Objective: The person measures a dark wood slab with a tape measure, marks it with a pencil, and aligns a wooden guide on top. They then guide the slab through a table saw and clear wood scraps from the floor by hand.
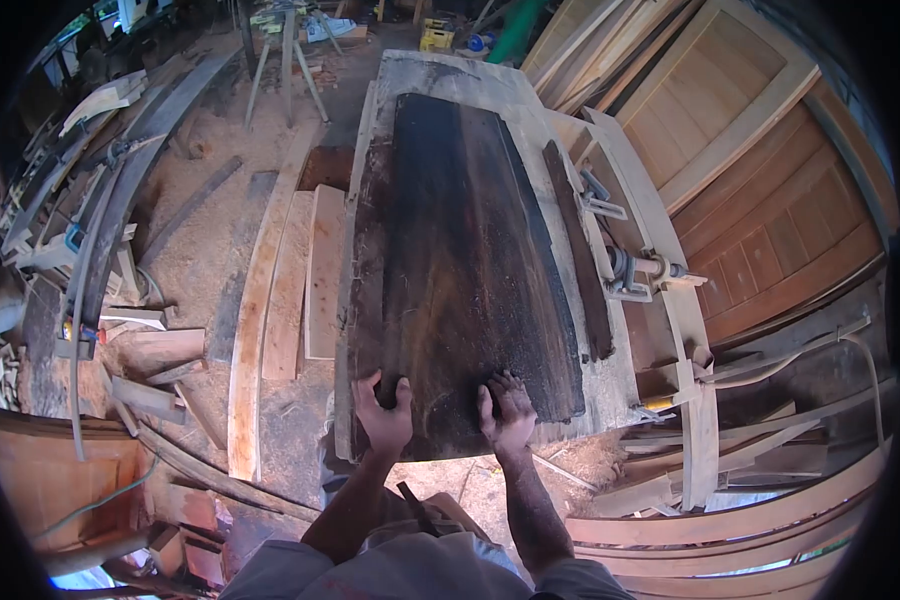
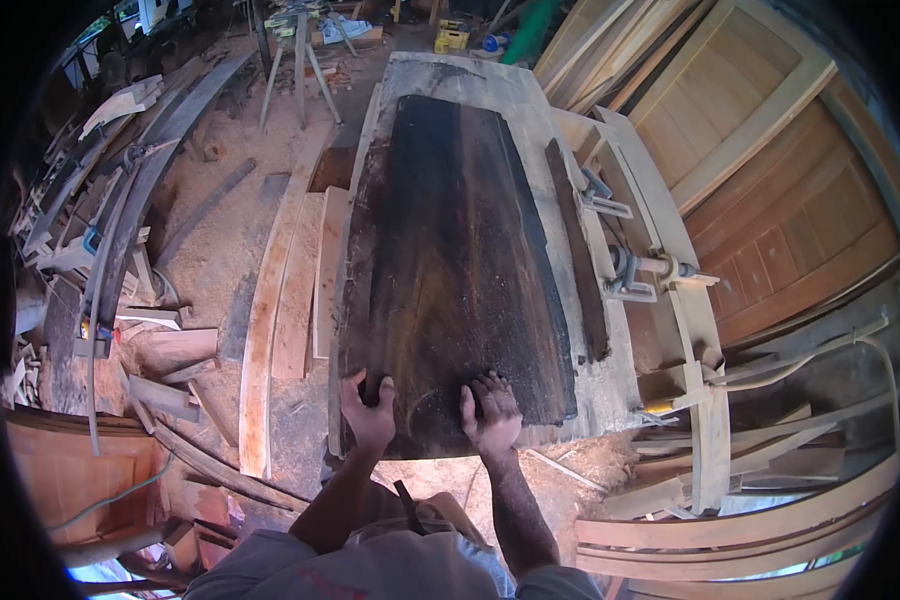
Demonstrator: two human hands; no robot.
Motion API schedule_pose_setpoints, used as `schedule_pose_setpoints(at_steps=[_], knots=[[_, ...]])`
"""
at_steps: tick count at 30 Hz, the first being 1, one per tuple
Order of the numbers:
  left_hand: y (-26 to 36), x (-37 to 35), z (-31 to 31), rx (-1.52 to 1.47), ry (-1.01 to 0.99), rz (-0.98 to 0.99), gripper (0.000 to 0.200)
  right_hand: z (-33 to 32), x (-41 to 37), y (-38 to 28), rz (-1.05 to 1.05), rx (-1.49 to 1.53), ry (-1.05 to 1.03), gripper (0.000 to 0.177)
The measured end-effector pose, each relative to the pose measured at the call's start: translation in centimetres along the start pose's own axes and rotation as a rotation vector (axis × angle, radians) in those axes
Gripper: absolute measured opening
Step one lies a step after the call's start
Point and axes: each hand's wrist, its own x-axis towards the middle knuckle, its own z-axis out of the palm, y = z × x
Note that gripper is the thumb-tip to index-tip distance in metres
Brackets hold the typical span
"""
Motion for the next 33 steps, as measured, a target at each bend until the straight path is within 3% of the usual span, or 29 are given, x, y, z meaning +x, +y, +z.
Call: schedule_pose_setpoints(at_steps=[33], knots=[[-1.4, 10.5, 6.6, 0.039, 0.073, 0.006, 0.031, 6.9, 8.1, 5.2, 0.050, -0.019, -0.043, 0.013]])
